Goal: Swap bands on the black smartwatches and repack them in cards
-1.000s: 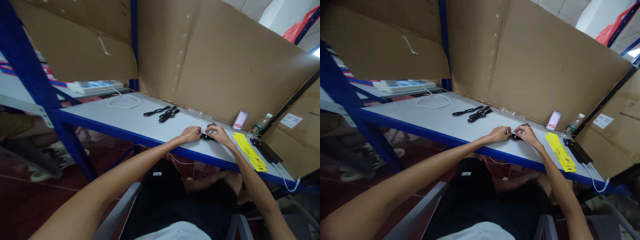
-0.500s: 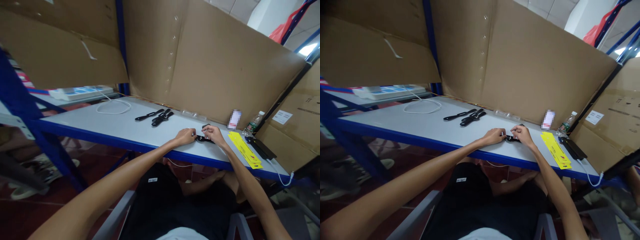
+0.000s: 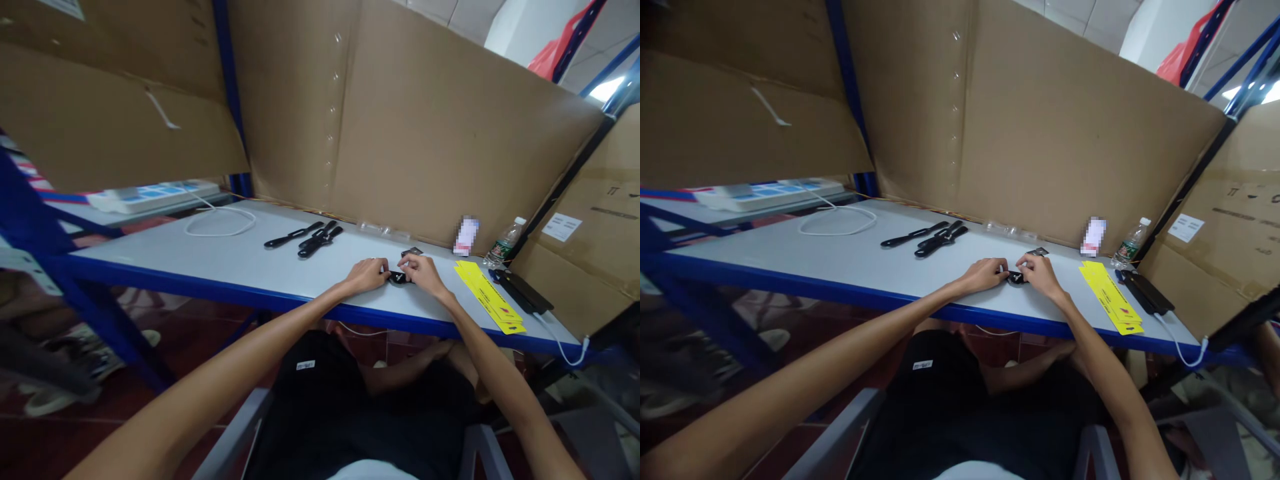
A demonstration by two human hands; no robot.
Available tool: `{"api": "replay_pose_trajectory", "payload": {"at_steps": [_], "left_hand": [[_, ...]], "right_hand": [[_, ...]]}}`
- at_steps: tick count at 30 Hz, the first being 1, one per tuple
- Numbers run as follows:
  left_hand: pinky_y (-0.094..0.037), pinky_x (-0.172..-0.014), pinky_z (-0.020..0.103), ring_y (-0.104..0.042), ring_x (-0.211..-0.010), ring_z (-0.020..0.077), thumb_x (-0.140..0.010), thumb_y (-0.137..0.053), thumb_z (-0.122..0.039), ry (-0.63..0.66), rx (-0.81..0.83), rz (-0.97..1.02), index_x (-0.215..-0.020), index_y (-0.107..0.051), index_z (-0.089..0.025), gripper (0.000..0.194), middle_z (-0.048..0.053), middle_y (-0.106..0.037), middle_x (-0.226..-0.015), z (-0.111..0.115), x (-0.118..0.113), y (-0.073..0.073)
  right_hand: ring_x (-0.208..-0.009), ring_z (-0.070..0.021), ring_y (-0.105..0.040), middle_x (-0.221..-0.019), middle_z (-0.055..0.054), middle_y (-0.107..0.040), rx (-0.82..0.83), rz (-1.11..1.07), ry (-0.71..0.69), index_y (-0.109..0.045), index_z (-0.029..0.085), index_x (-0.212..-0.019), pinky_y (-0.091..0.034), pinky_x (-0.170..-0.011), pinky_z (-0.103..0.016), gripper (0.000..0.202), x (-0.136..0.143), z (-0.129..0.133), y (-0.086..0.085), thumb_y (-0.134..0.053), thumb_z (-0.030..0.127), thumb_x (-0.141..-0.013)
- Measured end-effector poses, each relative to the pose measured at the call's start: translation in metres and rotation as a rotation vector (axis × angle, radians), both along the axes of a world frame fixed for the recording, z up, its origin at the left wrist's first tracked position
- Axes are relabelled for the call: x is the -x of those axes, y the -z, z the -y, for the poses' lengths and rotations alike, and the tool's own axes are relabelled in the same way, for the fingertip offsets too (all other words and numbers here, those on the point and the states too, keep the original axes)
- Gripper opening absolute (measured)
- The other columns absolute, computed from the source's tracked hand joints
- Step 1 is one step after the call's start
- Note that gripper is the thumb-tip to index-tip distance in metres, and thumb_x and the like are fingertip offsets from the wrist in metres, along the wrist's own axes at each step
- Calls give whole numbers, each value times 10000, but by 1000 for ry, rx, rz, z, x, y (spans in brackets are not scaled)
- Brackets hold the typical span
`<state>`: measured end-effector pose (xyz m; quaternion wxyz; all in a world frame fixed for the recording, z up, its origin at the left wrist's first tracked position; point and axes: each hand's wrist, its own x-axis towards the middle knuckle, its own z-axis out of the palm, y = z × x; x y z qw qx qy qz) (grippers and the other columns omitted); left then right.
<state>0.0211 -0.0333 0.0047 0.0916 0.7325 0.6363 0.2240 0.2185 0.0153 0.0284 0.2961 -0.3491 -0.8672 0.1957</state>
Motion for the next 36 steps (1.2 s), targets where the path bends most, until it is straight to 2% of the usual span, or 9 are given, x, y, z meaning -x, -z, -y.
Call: {"api": "replay_pose_trajectory", "payload": {"at_steps": [4, 6, 20, 29, 36], "left_hand": [[-504, -903, 375, -695, -1080, 298, -952, -548, -375, -7, 11, 14, -1112, -714, -253, 260, 88, -769, -1110, 1, 0, -1], [-502, -895, 372, -694, -1069, 296, -952, -551, -370, -6, 13, 19, -1109, -713, -250, 256, 87, -768, -1111, 1, 1, -1], [-496, -877, 346, -697, -1020, 274, -953, -588, -398, -8, 33, 19, -1101, -729, -253, 250, 75, -771, -1096, 10, 1, -7], [-498, -887, 332, -693, -1054, 263, -956, -585, -406, -9, 56, -13, -1113, -721, -248, 261, 70, -769, -1114, 10, 2, -7], [-496, -893, 338, -695, -1068, 267, -956, -577, -395, -11, 59, -23, -1119, -711, -255, 253, 68, -773, -1099, 12, 0, -9]], "right_hand": [[-691, -146, -592, -876, -38, -740, -143, 152, 23, -790, 183, -971, -426, -698, -278, 160, -30, -2, 1, -772, 231, -819], [-717, -147, -588, -935, -49, -737, -167, 205, 15, -802, 186, -973, -420, -705, -282, 165, -39, -2, 4, -792, 250, -820], [-905, -215, -641, -999, -51, -739, -246, 209, 83, -788, 226, -919, -410, -772, -305, 72, -33, 5, 21, -768, 282, -877], [-930, -221, -652, -1039, -53, -746, -267, 214, 118, -766, 215, -944, -403, -772, -301, 90, -31, 11, 23, -755, 289, -895], [-872, -206, -642, -1009, -50, -741, -238, 172, 160, -782, 222, -950, -402, -751, -292, 100, -31, 11, 25, -781, 276, -865]]}}
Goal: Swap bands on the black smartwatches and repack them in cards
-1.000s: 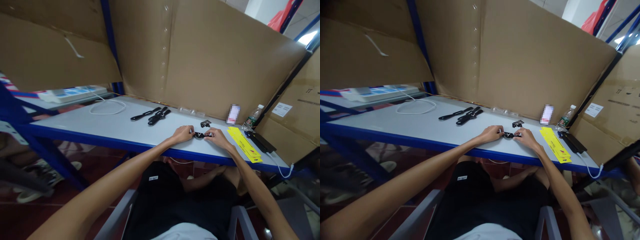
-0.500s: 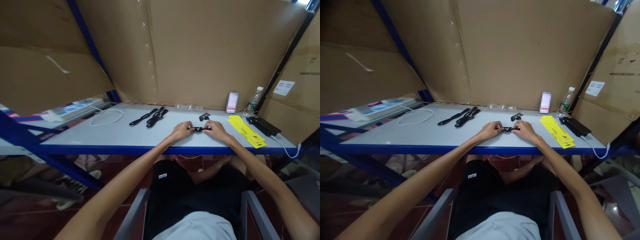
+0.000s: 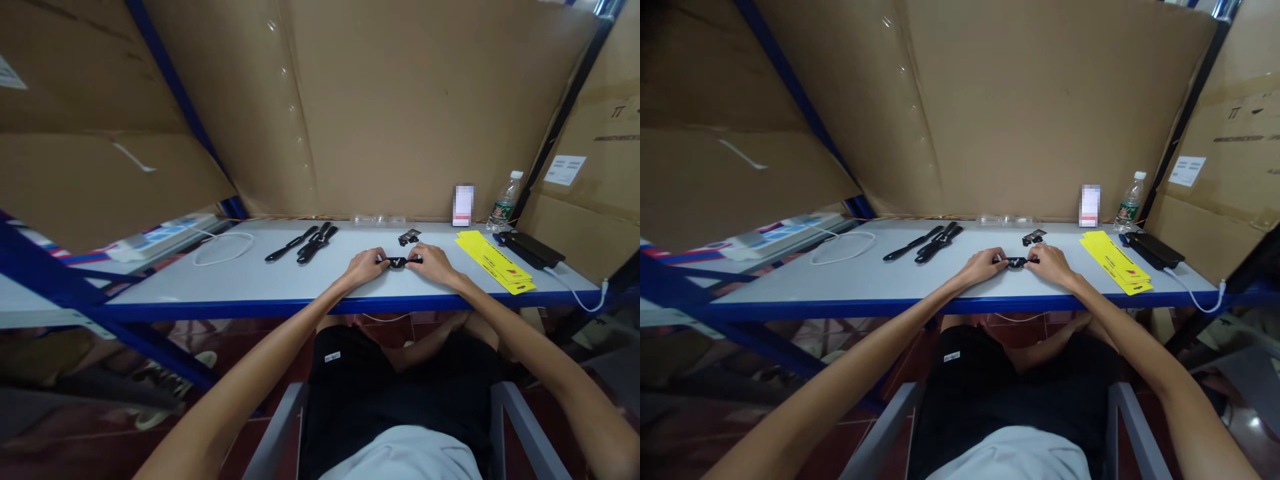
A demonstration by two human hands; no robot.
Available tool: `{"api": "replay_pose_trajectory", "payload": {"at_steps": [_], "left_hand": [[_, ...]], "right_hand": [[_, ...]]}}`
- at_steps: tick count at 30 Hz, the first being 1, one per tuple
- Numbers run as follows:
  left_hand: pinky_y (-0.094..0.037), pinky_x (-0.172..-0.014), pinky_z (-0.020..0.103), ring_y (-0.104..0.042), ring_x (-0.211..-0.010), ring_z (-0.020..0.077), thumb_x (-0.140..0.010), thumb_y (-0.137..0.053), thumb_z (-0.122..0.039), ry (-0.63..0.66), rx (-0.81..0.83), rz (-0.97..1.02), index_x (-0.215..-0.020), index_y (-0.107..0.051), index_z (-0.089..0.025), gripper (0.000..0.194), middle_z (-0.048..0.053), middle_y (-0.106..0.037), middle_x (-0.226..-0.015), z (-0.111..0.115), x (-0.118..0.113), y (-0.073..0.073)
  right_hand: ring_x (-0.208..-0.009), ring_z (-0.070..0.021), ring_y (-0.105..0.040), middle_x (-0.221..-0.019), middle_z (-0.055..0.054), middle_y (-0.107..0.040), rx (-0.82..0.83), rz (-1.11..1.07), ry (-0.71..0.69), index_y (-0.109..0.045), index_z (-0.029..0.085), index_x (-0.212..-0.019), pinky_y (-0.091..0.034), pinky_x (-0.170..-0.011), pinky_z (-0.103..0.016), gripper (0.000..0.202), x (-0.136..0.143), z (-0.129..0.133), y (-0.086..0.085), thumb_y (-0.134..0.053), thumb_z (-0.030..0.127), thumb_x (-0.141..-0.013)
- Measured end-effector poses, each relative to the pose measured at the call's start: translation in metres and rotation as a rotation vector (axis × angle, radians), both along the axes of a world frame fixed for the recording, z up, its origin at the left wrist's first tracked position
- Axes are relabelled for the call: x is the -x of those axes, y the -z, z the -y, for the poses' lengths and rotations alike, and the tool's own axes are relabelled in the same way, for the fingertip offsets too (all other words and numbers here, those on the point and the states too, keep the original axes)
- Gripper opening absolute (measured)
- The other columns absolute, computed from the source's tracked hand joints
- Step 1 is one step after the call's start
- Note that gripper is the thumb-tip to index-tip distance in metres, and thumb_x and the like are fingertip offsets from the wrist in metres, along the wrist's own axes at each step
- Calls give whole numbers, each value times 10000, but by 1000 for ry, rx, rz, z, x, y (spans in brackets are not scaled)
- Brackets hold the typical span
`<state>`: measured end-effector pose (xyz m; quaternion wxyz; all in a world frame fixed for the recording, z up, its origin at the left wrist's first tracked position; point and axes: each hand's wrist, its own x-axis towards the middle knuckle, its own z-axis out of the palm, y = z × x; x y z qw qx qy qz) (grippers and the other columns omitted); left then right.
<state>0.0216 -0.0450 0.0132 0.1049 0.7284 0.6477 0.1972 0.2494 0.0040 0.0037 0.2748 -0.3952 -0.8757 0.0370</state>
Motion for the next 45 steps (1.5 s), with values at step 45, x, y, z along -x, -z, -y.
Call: {"api": "replay_pose_trajectory", "payload": {"at_steps": [45], "left_hand": [[-494, -868, 336, -691, -997, 266, -933, -610, -376, -16, -16, 51, -1099, -739, -233, 255, 79, -772, -1056, 2, -2, -2]], "right_hand": [[-494, -95, -463, -543, 53, -589, 728, -12, -424, -721, 179, -734, -302, -481, -234, 240, 17, -54, -41, -871, 315, -606]]}}
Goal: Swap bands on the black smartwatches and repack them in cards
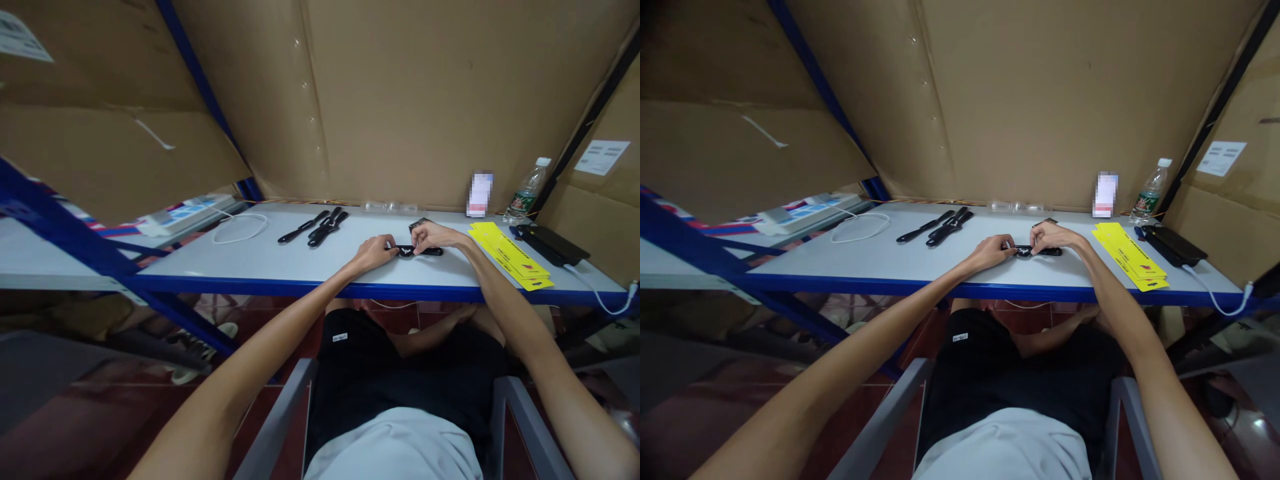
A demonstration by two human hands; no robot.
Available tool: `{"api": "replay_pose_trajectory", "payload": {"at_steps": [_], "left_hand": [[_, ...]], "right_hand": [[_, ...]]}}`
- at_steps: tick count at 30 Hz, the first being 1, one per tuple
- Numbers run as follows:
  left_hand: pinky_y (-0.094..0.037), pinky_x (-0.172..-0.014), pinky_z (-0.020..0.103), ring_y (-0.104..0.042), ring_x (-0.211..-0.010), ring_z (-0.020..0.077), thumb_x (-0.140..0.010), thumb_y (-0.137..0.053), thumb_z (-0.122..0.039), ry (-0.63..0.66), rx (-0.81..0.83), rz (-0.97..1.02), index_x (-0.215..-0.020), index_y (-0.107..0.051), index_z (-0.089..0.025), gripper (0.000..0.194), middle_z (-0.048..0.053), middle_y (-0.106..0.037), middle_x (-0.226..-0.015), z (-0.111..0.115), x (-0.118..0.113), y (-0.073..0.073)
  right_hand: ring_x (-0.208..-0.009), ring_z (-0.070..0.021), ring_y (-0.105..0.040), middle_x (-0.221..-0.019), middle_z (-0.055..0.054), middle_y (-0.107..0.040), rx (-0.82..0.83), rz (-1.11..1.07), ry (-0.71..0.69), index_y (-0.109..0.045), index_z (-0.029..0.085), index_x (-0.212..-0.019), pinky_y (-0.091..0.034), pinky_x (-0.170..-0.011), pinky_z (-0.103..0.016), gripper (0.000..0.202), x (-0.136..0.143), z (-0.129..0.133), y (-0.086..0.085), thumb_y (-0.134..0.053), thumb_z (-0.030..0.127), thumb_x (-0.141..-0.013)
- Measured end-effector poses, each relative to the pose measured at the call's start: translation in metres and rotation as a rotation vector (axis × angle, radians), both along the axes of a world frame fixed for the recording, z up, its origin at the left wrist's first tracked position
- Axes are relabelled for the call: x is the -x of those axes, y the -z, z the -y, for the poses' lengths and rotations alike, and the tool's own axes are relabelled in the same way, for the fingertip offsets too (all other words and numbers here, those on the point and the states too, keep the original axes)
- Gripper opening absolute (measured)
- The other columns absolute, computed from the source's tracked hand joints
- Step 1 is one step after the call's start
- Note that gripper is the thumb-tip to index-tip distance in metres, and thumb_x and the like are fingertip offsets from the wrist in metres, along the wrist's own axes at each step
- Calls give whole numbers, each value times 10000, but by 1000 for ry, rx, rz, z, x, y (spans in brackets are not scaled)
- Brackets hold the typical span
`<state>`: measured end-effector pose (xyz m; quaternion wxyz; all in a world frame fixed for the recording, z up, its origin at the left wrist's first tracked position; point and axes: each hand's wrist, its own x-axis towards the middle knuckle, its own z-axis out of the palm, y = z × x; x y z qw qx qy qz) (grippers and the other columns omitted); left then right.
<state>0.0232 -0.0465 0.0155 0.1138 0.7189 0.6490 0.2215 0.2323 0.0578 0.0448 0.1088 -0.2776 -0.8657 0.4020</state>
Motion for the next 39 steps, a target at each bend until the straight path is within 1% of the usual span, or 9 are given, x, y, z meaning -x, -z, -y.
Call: {"api": "replay_pose_trajectory", "payload": {"at_steps": [5, 9, 12, 15, 18, 22, 27, 32, 39], "left_hand": [[-486, -844, 323, -691, -970, 251, -934, -606, -379, 4, -1, 11, -1096, -734, -237, 251, 68, -772, -1057, 0, 1, 0], [-487, -843, 323, -691, -965, 251, -930, -608, -384, 5, -4, 10, -1092, -737, -243, 251, 64, -772, -1052, -2, 2, 2], [-488, -840, 325, -692, -960, 256, -928, -608, -390, -3, -5, 1, -1089, -740, -246, 253, 64, -771, -1031, -5, 4, 5], [-484, -831, 322, -692, -952, 256, -931, -604, -392, -4, -8, -3, -1097, -738, -245, 258, 63, -771, -1017, -6, 4, 6], [-478, -826, 321, -690, -957, 255, -935, -602, -386, 0, -8, -5, -1100, -735, -244, 256, 63, -771, -1034, -6, 4, 6], [-475, -827, 325, -688, -971, 260, -935, -600, -378, 8, -7, 1, -1108, -733, -237, 260, 69, -769, -1059, -4, 3, 4], [-478, -836, 323, -689, -975, 258, -937, -602, -371, 2, 2, 5, -1113, -735, -234, 259, 71, -769, -1062, -3, 2, 3], [-476, -831, 322, -687, -984, 258, -932, -609, -363, -1, -15, -1, -1097, -736, -236, 244, 68, -767, -1077, -3, 2, 3], [-482, -847, 323, -690, -980, 260, -933, -607, -373, 3, -16, -2, -1088, -738, -242, 241, 70, -772, -1040, -3, 2, 3]], "right_hand": [[-577, -117, -522, -596, 34, -620, -98, 59, 4, -674, 176, -665, -346, -548, -250, 259, 3, -5, 7, -869, 329, -591], [-594, -116, -526, -615, 31, -621, -110, 65, 4, -657, 171, -675, -352, -557, -247, 268, 3, -8, 9, -860, 329, -601], [-569, -109, -516, -600, 31, -611, -81, 51, -7, -660, 167, -694, -351, -530, -242, 258, 3, -4, 5, -856, 318, -623], [-514, -95, -486, -588, 39, -604, -5, -54, 20, -667, 172, -785, -327, -473, -230, 218, 4, 5, -1, -815, 309, -702], [-514, -96, -531, -674, 6, -686, 49, -166, 69, -642, 178, -829, -344, -446, -216, 159, 6, 15, -6, -759, 259, -759], [-497, -111, -570, -696, -29, -732, 60, -168, 63, -630, 174, -828, -374, -428, -215, 107, 11, 22, -6, -722, 214, -791], [-504, -121, -606, -689, -36, -739, 111, -177, 37, -631, 173, -838, -412, -423, -208, 114, 13, 23, -4, -724, 227, -799], [-466, -93, -548, -645, -8, -703, 69, -230, 117, -638, 172, -826, -382, -402, -195, 140, 11, 21, -4, -749, 241, -777], [-513, -126, -617, -770, -62, -766, 142, -129, 32, -666, 165, -913, -408, -409, -210, 181, 13, 24, -3, -725, 268, -777]]}}
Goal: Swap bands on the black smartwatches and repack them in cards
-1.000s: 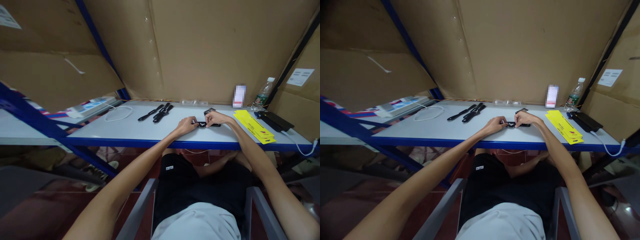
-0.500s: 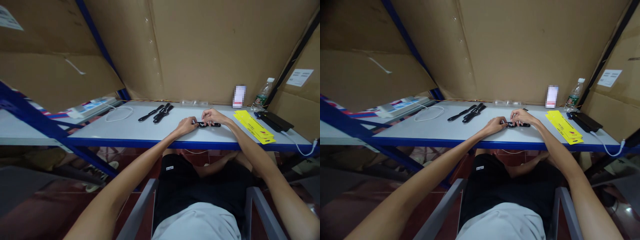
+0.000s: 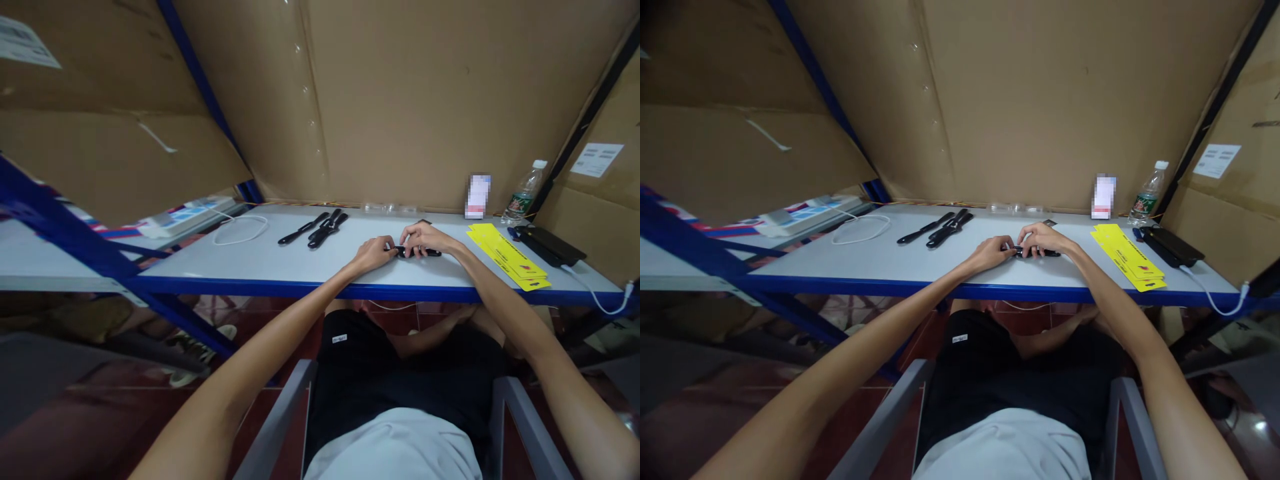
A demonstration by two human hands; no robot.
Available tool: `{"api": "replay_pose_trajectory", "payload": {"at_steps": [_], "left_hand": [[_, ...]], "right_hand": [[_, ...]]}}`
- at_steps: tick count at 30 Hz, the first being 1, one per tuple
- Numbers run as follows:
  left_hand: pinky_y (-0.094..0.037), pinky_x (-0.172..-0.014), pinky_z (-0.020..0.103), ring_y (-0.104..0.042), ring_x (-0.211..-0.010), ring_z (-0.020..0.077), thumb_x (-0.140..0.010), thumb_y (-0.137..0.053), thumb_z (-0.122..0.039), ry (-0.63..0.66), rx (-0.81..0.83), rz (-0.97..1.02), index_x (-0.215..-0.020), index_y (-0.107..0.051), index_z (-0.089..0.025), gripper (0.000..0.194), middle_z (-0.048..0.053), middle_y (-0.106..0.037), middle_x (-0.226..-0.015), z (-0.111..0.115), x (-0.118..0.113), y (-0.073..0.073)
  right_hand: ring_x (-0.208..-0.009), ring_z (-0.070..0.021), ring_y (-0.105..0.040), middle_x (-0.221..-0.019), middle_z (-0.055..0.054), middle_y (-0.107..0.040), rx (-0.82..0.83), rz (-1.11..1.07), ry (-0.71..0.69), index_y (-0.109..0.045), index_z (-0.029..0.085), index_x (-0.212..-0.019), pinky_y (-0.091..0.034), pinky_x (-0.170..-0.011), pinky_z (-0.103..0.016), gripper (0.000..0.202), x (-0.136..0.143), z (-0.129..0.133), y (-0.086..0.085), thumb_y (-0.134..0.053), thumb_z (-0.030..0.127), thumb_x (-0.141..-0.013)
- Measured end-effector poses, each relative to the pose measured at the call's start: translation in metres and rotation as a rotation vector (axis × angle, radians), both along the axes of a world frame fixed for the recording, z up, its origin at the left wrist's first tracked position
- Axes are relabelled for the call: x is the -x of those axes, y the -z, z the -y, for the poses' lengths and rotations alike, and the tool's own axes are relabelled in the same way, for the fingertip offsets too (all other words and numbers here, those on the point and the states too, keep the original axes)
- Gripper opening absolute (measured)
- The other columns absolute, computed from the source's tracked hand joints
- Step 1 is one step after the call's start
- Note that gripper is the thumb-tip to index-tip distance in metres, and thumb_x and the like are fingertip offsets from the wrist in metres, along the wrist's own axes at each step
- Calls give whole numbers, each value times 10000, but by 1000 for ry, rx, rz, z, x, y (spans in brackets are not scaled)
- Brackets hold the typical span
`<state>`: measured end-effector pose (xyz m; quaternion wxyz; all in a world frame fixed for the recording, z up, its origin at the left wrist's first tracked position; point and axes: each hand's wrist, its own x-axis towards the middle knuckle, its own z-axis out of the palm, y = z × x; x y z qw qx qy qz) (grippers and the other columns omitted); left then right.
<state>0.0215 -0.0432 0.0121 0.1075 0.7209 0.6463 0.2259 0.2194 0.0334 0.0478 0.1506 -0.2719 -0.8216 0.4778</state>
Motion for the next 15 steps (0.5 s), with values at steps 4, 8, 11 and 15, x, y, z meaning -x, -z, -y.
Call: {"api": "replay_pose_trajectory", "payload": {"at_steps": [4, 8, 11, 15], "left_hand": [[-486, -863, 331, -691, -991, 266, -933, -603, -374, -3, -2, 3, -1090, -739, -241, 247, 75, -771, -1046, -1, 0, 1], [-495, -864, 340, -695, -994, 274, -932, -598, -386, -1, 2, -5, -1111, -739, -245, 267, 77, -773, -1045, -1, 0, 1], [-498, -866, 339, -696, -1009, 275, -933, -592, -382, -5, 7, -14, -1113, -738, -247, 268, 74, -774, -1063, -1, 0, 1], [-496, -867, 345, -695, -1022, 281, -937, -587, -381, -4, 13, -17, -1112, -734, -246, 265, 75, -772, -1074, 0, 0, -1]], "right_hand": [[-495, -103, -580, -764, -28, -736, -59, -66, 64, -670, 171, -930, -392, -411, -204, 214, -1, -6, 2, -747, 238, -741], [-521, -97, -591, -774, -8, -712, -148, -5, 30, -704, 166, -930, -377, -431, -195, 274, 1, -12, 8, -798, 266, -694], [-469, -84, -549, -675, 21, -679, -227, 6, 39, -706, 155, -883, -389, -468, -202, 246, 6, -11, 13, -799, 266, -684], [-414, -81, -510, -554, 43, -637, -263, -7, 69, -693, 156, -850, -366, -467, -198, 160, 13, -3, 19, -748, 225, -715]]}}
